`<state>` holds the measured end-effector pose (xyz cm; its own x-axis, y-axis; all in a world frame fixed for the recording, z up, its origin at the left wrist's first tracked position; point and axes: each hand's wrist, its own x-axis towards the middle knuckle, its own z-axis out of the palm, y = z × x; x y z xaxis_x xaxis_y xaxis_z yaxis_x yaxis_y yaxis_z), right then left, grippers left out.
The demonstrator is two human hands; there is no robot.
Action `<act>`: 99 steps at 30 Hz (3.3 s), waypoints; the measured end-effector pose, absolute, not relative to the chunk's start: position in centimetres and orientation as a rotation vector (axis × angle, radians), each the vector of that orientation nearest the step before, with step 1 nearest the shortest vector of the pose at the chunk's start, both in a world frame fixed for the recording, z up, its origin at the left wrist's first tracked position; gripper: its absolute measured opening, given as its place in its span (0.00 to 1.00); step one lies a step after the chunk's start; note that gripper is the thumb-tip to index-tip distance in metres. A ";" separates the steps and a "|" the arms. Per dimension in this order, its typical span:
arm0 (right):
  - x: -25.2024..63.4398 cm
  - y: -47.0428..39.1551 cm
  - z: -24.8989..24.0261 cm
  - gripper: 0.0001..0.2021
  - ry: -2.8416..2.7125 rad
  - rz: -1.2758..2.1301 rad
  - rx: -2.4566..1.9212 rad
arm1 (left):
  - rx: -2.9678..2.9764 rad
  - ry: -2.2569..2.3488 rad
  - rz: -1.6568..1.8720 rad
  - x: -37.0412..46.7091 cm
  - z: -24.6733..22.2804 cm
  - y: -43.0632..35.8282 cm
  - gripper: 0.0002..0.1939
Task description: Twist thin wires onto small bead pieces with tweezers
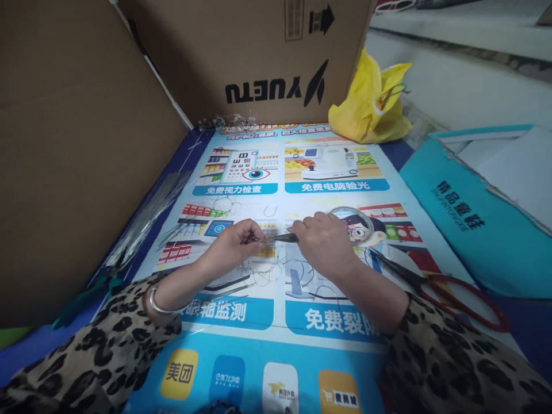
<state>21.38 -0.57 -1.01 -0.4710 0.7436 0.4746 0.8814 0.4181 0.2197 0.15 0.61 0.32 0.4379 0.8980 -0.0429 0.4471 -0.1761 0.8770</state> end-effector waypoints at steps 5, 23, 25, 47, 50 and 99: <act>21.4 -0.6 -1.1 0.13 -2.363 -0.647 -1.413 | 1.799 1.208 0.656 0.2 0.3 0.7 0.02; 20.9 -0.3 0.2 0.15 -2.322 -0.903 -1.259 | 1.760 1.196 0.564 0.2 0.7 0.6 0.06; 21.0 -0.3 0.3 0.15 -2.319 -0.947 -1.242 | 1.726 1.180 0.538 0.2 0.7 0.5 0.06; 21.5 -0.2 0.2 0.10 -2.320 -1.095 -1.152 | 1.635 1.162 0.524 0.3 0.8 0.5 0.04; 21.5 -0.2 0.3 0.10 -2.327 -1.075 -1.152 | 1.627 1.152 0.530 0.3 0.7 0.5 0.04; 21.0 -0.3 -0.5 0.14 -2.356 -0.749 -1.291 | 1.499 1.073 0.552 0.5 1.1 0.4 0.05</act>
<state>20.96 -0.32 -0.50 -0.5232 0.6654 0.5325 0.8507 0.4450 0.2798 0.55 0.39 1.06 0.4704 0.8540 -0.2224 0.3159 0.0723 0.9460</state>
